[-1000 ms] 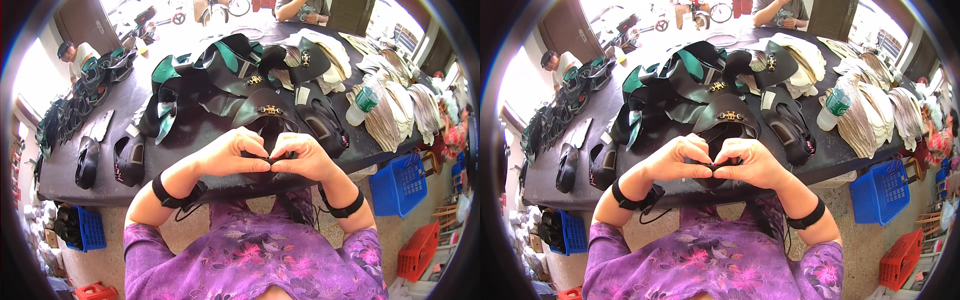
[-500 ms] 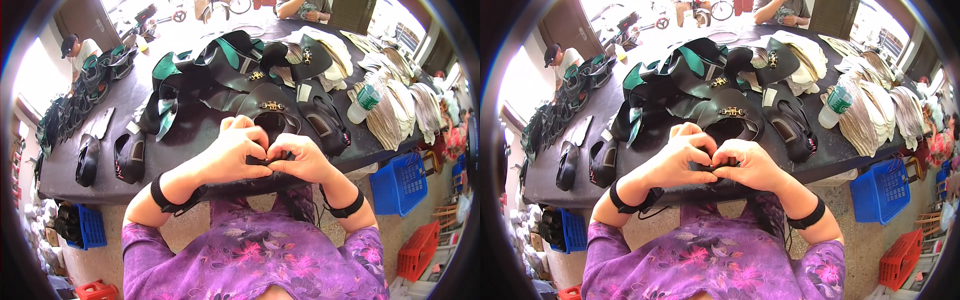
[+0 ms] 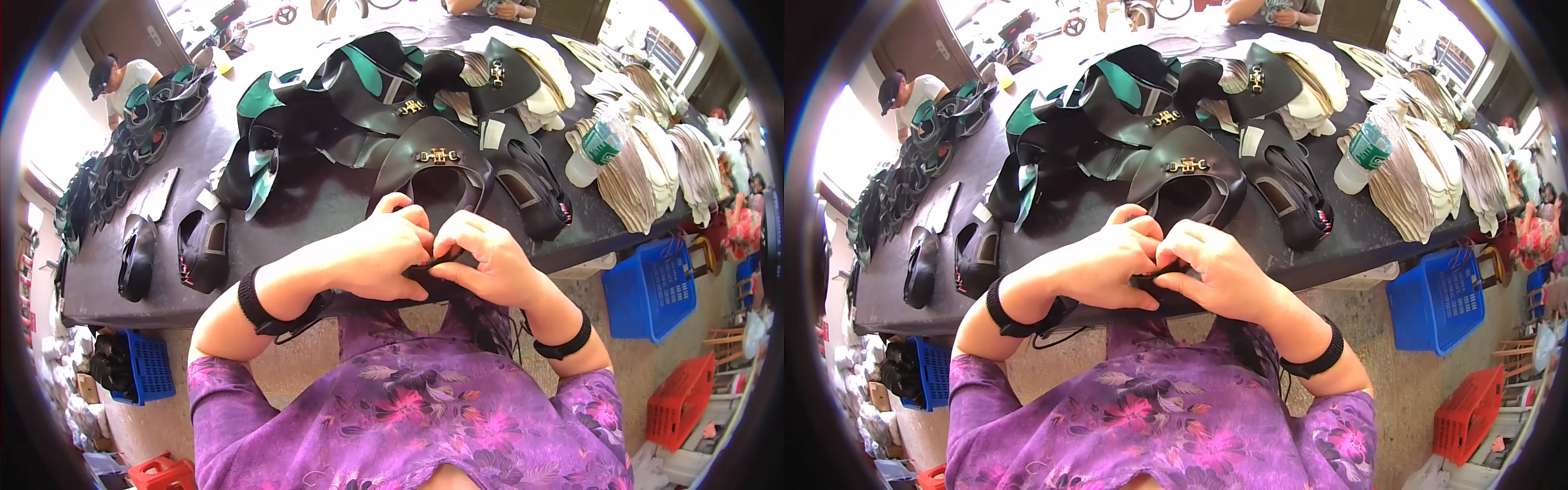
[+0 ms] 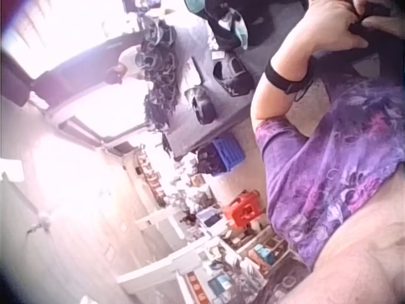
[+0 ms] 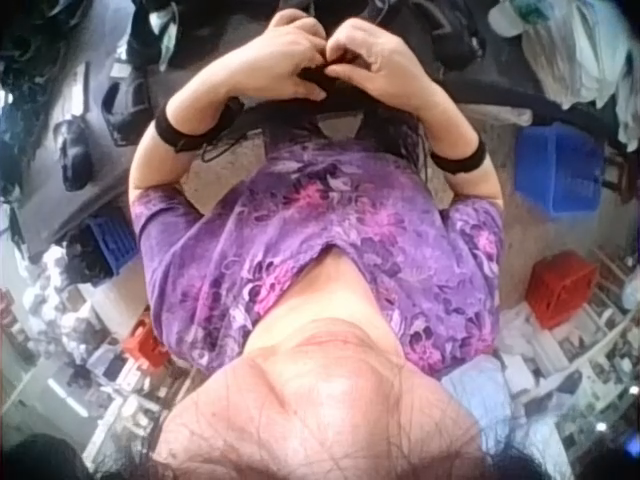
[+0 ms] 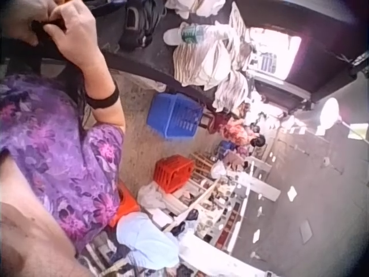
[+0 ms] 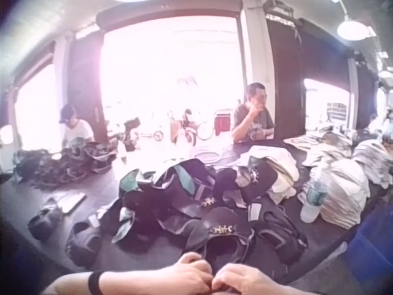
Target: The recorder is assembling components of black sandals by fitting the upper straps together and checking the alignment.
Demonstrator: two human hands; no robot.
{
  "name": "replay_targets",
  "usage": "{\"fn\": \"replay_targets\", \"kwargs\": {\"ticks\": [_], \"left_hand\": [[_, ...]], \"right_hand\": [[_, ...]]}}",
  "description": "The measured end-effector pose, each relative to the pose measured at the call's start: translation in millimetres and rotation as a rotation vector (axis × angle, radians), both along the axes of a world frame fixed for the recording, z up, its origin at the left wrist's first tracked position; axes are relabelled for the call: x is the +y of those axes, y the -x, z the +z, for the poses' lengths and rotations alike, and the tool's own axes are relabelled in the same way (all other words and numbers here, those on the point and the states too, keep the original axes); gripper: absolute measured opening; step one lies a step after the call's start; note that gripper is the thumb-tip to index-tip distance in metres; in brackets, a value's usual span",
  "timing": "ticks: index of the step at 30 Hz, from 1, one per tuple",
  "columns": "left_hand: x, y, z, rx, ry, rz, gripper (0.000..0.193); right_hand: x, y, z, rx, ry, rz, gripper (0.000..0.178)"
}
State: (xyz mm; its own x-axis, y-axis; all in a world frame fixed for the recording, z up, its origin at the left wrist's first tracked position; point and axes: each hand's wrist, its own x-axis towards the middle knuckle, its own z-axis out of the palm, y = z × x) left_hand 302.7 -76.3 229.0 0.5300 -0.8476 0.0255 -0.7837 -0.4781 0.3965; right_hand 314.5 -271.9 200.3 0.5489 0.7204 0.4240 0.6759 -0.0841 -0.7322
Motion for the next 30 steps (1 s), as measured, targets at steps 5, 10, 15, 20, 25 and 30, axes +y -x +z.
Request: {"fn": "replay_targets", "kwargs": {"ticks": [5, 10, 15, 20, 25, 30], "left_hand": [[8.6, 8.6, -6.6, 0.042, 0.072, 0.131, 0.023], [16.1, 13.4, -3.2, 0.081, 0.302, 0.369, 0.019], [15.5, 22.8, -3.4, 0.113, 0.308, 0.341, 0.023], [23.6, 28.8, -5.1, 0.157, 0.297, 0.295, 0.027], [34.1, 35.4, -10.3, 0.221, 0.334, 0.289, 0.028], [37.6, 42.0, -16.8, 0.314, 0.361, 0.324, 0.028]], "right_hand": [[-21.2, 3.3, 3.2, -0.282, -0.109, -0.318, 0.023], [-44.8, 8.0, -27.4, 0.018, -0.041, -0.295, 0.019], [-28.1, 18.9, -79.2, 0.925, -0.243, -0.07, 0.021], [11.0, 12.1, -86.7, 1.563, -0.825, 0.362, 0.036], [26.7, 4.6, -94.5, 1.445, -0.967, 0.391, 0.03], [31.3, -0.8, -91.0, 1.514, -0.939, 0.352, 0.024]]}}
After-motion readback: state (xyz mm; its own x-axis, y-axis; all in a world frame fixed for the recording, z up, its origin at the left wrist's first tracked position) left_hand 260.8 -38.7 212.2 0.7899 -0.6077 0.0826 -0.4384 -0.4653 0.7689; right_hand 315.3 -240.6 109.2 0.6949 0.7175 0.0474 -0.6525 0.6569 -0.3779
